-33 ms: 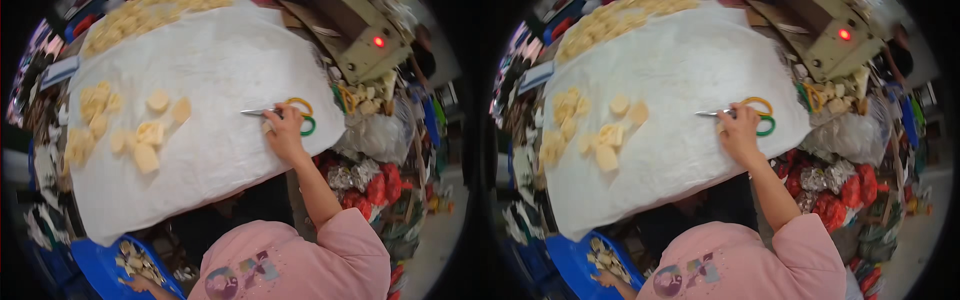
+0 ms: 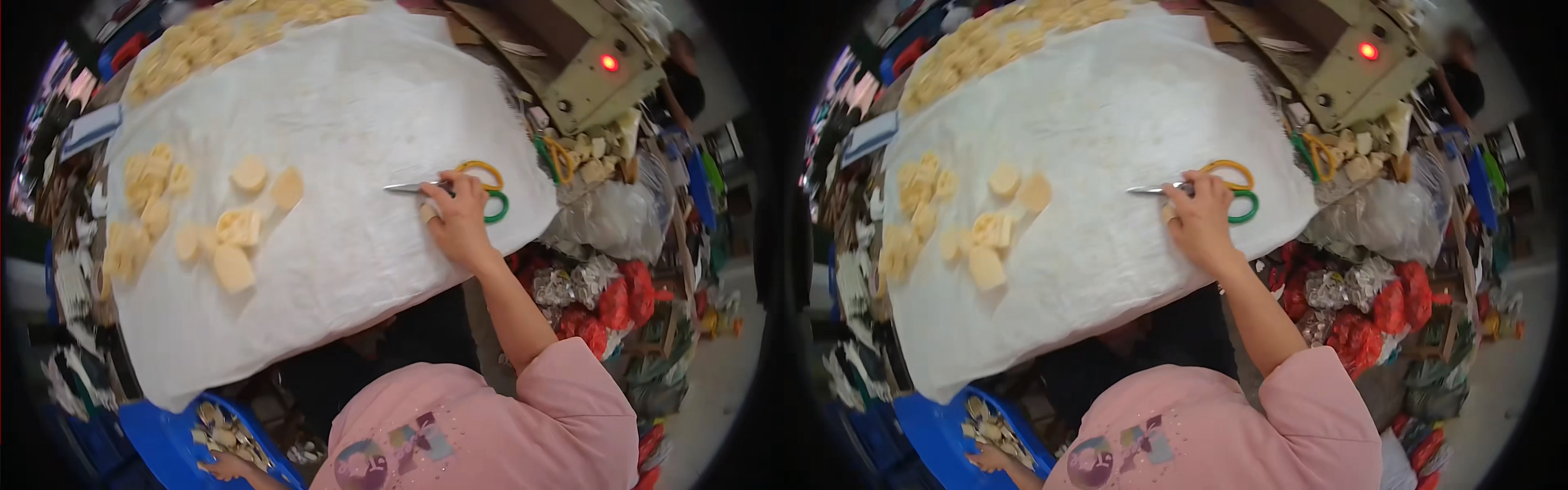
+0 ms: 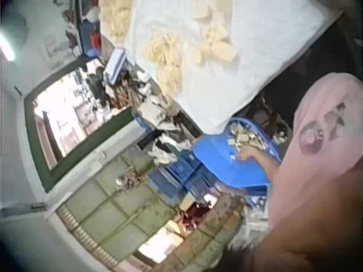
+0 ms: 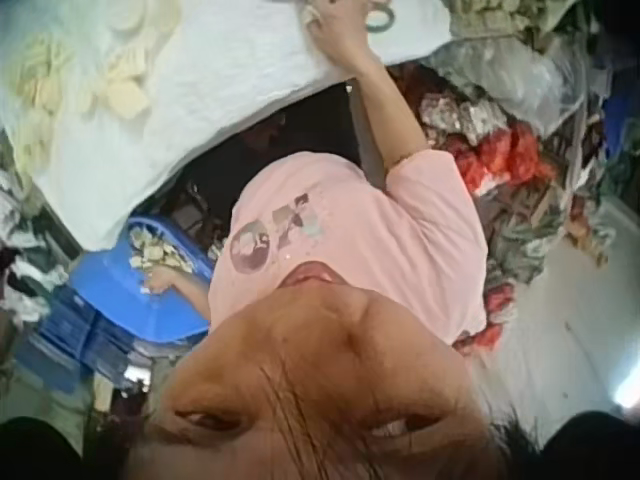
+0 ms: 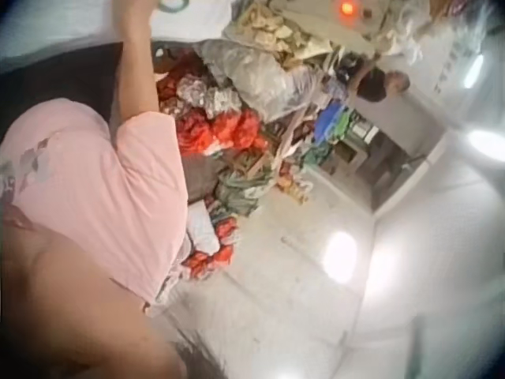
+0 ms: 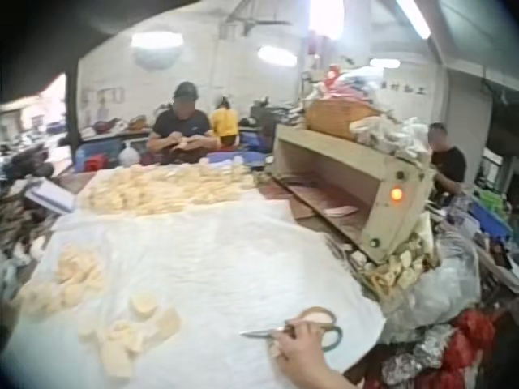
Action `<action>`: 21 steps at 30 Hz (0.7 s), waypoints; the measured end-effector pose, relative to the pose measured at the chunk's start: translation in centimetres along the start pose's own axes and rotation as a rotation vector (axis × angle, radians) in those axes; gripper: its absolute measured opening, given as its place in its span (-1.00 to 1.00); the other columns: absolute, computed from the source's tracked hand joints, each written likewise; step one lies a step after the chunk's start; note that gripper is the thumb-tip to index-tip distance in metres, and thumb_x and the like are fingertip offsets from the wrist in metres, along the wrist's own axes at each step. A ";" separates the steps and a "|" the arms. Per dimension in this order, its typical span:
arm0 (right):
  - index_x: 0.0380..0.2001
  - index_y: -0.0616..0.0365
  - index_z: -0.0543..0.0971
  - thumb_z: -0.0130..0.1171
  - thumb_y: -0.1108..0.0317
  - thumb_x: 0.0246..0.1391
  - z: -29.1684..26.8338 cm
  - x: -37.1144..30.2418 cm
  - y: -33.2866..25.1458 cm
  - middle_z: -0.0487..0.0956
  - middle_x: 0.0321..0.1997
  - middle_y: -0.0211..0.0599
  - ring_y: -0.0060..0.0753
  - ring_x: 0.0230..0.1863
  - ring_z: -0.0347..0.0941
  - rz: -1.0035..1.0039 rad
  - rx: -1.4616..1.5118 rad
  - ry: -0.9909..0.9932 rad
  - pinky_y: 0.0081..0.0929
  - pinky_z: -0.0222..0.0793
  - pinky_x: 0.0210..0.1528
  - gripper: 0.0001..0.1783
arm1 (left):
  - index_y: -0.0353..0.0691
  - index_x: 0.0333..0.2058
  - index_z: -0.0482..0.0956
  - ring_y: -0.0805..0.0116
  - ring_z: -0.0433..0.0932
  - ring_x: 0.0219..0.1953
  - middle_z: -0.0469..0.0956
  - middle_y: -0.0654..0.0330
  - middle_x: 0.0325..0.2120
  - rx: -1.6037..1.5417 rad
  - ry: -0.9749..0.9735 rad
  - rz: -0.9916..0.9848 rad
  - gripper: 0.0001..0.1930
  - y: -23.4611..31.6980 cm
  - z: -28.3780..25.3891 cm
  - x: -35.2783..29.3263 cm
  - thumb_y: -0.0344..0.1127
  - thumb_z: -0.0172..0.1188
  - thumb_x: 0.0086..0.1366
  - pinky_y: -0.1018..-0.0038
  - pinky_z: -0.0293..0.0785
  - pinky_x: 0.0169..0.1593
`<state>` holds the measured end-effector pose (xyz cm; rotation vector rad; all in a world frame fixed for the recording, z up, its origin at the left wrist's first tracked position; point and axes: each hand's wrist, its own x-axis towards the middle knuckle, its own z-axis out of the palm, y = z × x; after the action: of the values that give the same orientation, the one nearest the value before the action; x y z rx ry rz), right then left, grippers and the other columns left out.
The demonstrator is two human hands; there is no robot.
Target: Assembling and cleaning small foam or plastic shoe components.
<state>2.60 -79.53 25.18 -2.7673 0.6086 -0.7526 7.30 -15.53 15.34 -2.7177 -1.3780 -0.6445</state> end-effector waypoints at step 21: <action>0.09 0.16 0.37 0.24 0.06 -0.13 -4.5 24.9 30.6 0.42 0.08 0.03 -0.02 0.14 0.29 0.405 -0.270 0.054 -0.21 0.19 0.17 -0.30 | -0.27 -0.30 0.58 0.15 0.42 -0.34 0.49 0.09 -0.38 -0.866 -0.334 1.542 -0.84 28.3 -16.2 -24.6 -0.42 0.15 0.12 0.25 0.31 -0.22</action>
<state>9.58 -118.24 30.63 -2.7159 1.3192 -0.6951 10.74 -54.95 25.44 -3.2824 1.4501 -0.5987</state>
